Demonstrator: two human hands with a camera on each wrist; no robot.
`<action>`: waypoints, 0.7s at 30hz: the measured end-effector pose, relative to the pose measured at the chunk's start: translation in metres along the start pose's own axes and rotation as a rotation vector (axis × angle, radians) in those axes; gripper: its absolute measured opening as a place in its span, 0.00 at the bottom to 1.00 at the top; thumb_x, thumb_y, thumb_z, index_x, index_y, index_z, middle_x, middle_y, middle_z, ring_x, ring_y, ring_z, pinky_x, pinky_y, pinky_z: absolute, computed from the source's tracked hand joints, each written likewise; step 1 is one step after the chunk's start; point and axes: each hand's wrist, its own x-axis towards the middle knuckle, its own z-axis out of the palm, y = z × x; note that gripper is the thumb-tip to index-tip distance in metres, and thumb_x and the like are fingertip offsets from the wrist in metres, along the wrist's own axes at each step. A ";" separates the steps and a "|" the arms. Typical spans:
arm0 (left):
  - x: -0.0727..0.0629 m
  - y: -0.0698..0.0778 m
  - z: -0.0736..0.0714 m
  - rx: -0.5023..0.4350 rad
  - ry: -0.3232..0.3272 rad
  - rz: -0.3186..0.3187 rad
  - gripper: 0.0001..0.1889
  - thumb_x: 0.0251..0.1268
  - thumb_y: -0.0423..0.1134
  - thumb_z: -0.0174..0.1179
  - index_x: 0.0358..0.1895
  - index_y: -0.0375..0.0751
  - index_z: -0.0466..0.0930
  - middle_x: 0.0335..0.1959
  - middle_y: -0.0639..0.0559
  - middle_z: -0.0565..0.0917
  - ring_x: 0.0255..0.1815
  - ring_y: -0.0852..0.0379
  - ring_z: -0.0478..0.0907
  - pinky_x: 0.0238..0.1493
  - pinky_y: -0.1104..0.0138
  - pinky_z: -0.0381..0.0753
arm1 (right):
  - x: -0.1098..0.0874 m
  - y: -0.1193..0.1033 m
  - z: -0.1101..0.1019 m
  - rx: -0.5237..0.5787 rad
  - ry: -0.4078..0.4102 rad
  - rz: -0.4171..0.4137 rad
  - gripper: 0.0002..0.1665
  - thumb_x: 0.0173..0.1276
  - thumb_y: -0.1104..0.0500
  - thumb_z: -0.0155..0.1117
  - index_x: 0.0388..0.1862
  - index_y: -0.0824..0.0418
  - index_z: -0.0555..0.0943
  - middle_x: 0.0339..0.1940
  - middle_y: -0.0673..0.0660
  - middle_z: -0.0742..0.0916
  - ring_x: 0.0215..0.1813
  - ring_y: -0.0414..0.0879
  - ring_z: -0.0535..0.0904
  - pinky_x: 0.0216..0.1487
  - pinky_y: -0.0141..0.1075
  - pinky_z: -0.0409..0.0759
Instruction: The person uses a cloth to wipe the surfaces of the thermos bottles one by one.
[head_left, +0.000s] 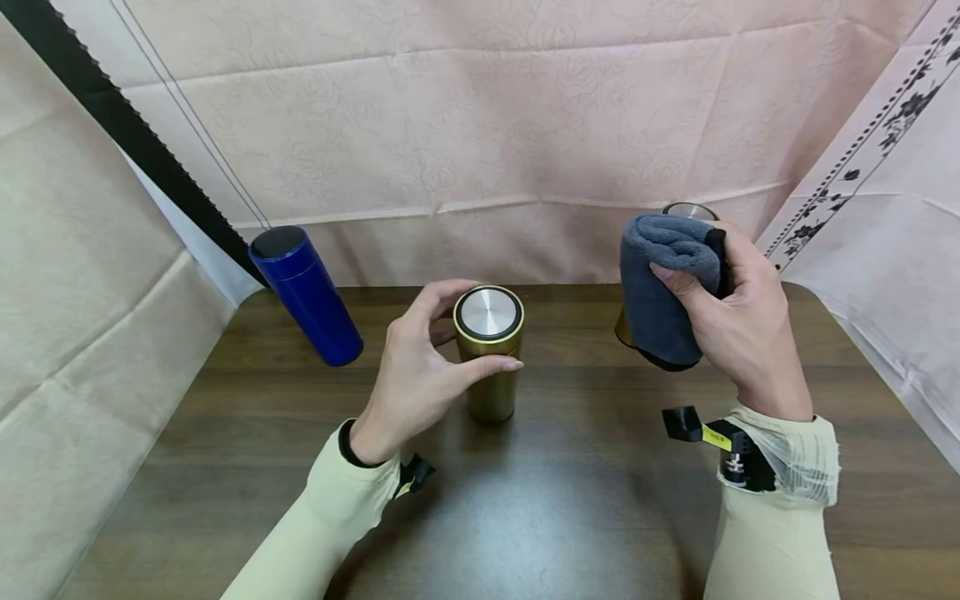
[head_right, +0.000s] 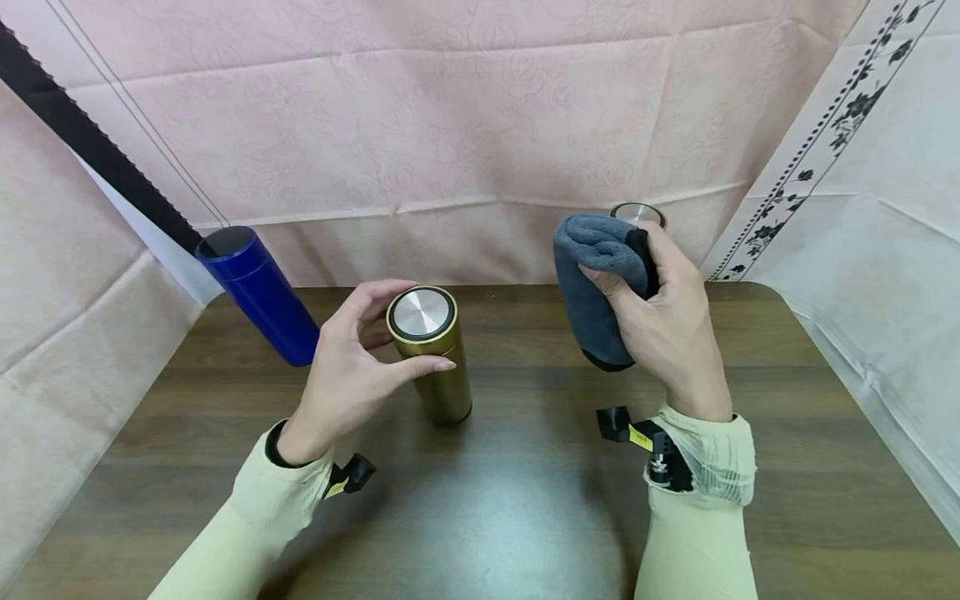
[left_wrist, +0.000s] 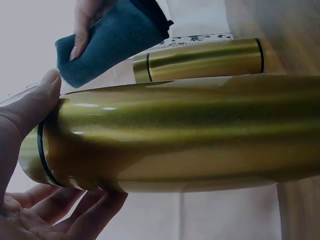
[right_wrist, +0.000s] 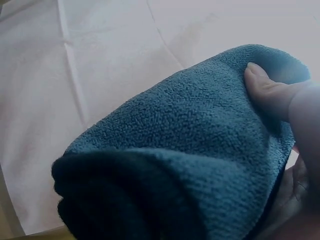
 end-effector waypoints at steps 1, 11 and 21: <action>0.000 -0.001 0.001 -0.006 -0.005 0.000 0.41 0.40 0.40 0.86 0.62 0.48 0.76 0.56 0.58 0.85 0.56 0.64 0.82 0.52 0.66 0.87 | 0.000 0.000 0.001 0.007 -0.004 -0.016 0.29 0.69 0.56 0.72 0.68 0.48 0.79 0.64 0.46 0.85 0.62 0.35 0.81 0.59 0.22 0.78; 0.001 -0.007 0.005 -0.016 -0.019 -0.073 0.42 0.49 0.39 0.81 0.69 0.46 0.68 0.59 0.54 0.82 0.59 0.60 0.81 0.62 0.67 0.82 | -0.001 -0.001 0.004 -0.004 -0.020 -0.039 0.27 0.68 0.58 0.72 0.67 0.49 0.80 0.61 0.45 0.87 0.61 0.33 0.82 0.58 0.21 0.78; 0.000 -0.012 0.003 0.006 -0.061 -0.162 0.41 0.49 0.42 0.82 0.66 0.46 0.67 0.63 0.55 0.77 0.63 0.58 0.78 0.67 0.65 0.79 | -0.004 0.000 0.006 -0.021 -0.038 -0.023 0.25 0.68 0.58 0.73 0.63 0.50 0.81 0.59 0.42 0.86 0.55 0.31 0.84 0.53 0.21 0.80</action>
